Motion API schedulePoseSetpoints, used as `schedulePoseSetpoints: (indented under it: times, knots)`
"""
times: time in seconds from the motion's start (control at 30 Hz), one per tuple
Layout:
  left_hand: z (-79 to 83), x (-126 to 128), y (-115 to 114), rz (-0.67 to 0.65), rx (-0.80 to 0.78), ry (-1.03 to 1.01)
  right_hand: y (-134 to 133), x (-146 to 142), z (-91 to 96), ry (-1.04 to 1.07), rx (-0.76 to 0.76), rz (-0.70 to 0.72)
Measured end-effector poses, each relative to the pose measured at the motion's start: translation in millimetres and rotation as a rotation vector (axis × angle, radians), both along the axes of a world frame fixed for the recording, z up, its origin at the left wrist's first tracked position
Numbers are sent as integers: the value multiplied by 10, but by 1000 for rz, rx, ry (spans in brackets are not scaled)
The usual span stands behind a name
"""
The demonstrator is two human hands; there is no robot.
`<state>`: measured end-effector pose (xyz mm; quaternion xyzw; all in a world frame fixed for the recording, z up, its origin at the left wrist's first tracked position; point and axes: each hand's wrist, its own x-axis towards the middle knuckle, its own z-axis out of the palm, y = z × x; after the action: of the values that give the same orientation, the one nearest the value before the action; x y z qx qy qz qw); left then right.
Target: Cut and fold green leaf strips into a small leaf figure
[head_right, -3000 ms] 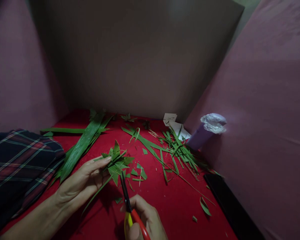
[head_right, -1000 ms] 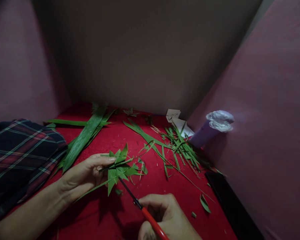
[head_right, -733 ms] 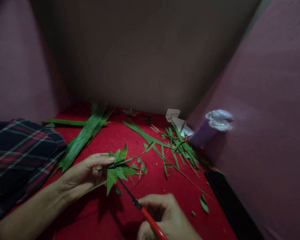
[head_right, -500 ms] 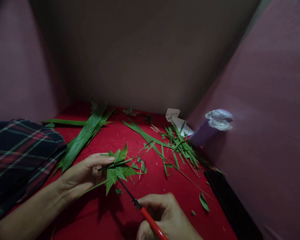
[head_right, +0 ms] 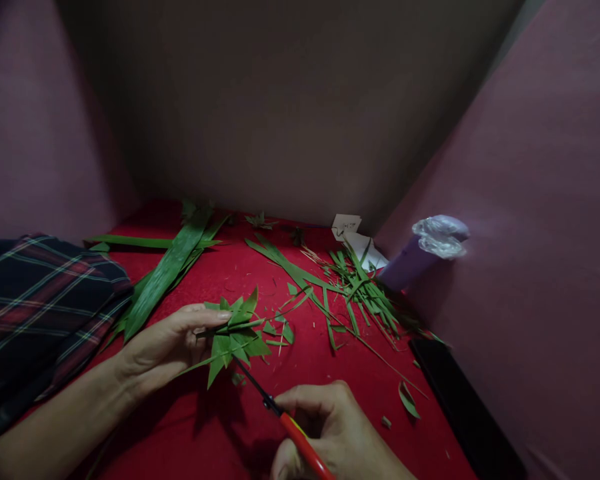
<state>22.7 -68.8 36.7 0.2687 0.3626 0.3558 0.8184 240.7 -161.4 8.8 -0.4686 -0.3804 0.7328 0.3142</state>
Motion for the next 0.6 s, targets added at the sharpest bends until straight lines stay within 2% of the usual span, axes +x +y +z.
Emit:
schedulePoseSetpoints:
  times: [0.13,0.27,0.47,0.6]
  knots:
    - [-1,0,11,-11,3,2,7,-14,48,-45,-24,16]
    - [-14,3,11,-15,2,-8,10,-18,91,-93,-30,-29]
    - [-22,-3,23,-18,0,-15,39,37,109,-120,68,121]
    - [-34,-15,18,-42,7,-31,23,47,112,-188,129,130]
